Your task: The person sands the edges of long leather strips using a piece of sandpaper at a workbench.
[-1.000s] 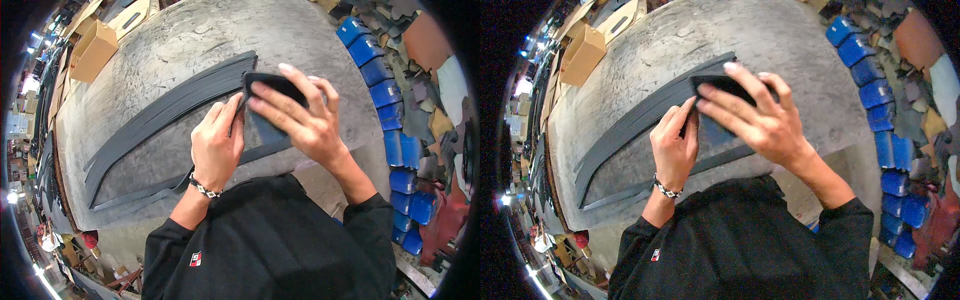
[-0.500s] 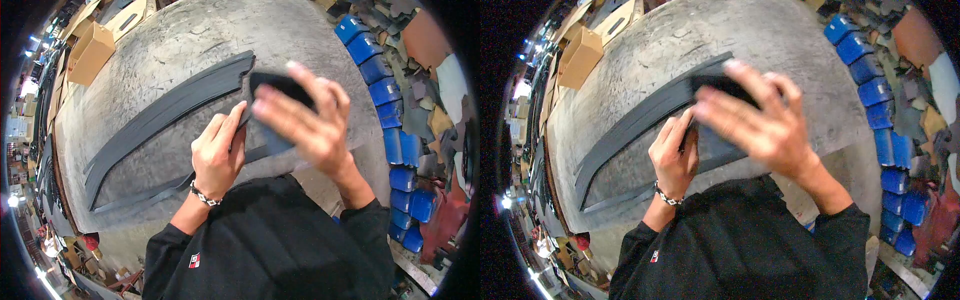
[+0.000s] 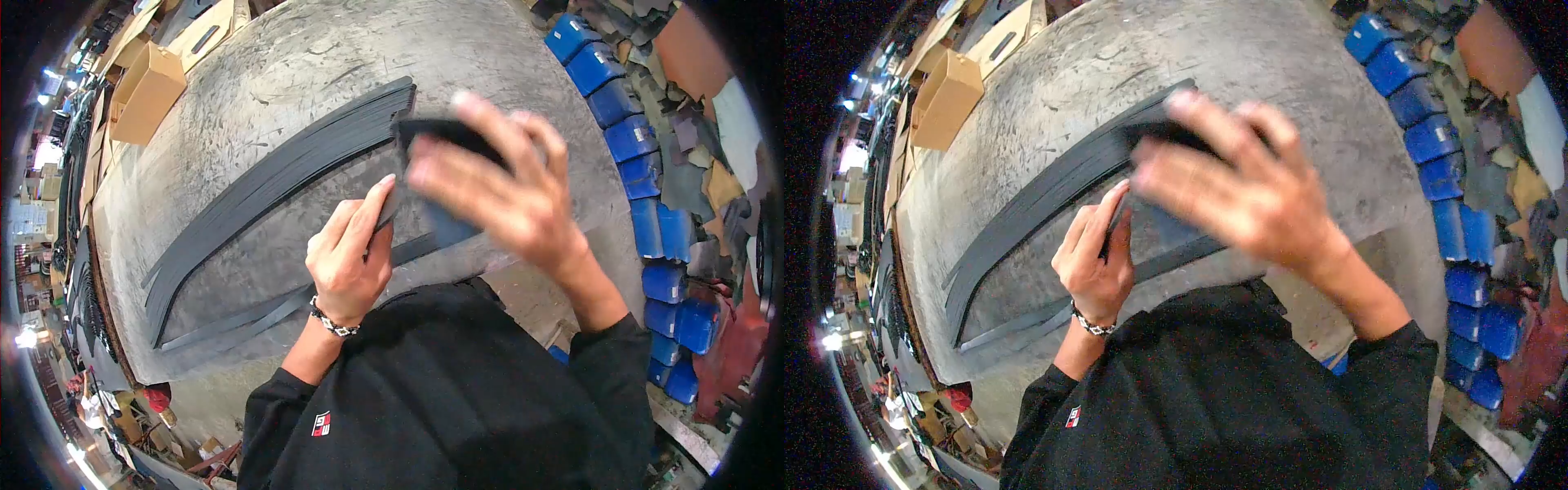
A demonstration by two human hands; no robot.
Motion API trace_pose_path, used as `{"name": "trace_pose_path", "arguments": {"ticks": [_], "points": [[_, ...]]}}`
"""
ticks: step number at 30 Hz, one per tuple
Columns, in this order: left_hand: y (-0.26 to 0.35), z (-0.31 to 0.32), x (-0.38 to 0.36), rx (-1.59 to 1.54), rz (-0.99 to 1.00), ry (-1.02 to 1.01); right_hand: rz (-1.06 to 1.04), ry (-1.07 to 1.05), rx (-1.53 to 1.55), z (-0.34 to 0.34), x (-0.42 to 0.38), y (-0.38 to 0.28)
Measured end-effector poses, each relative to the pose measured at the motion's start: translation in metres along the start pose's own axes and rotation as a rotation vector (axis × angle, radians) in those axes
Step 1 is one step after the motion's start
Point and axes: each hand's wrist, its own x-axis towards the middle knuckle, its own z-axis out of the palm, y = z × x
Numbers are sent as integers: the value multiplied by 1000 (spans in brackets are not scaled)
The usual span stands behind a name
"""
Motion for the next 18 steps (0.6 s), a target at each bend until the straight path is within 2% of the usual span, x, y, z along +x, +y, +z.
{"name": "trace_pose_path", "arguments": {"ticks": [2,5,8,11,13,18], "points": [[4,-4,1,-52,-38,-25,89,-95,-90,10,0,33],[1,-1,2,-8,1,65,84,-20,53,-19,10,-3],[-1,-3,-3,-28,63,93,-78,-10,87,-28,12,-35],[-3,-10,-6,-31,29,19,0,-55,48,-8,9,1],[-2,-9,-8,-58,69,46,74,-86,-28,-1,5,18],[-7,-8,-14,-48,124,136,-86,-25,182,-38,14,-45]]}}
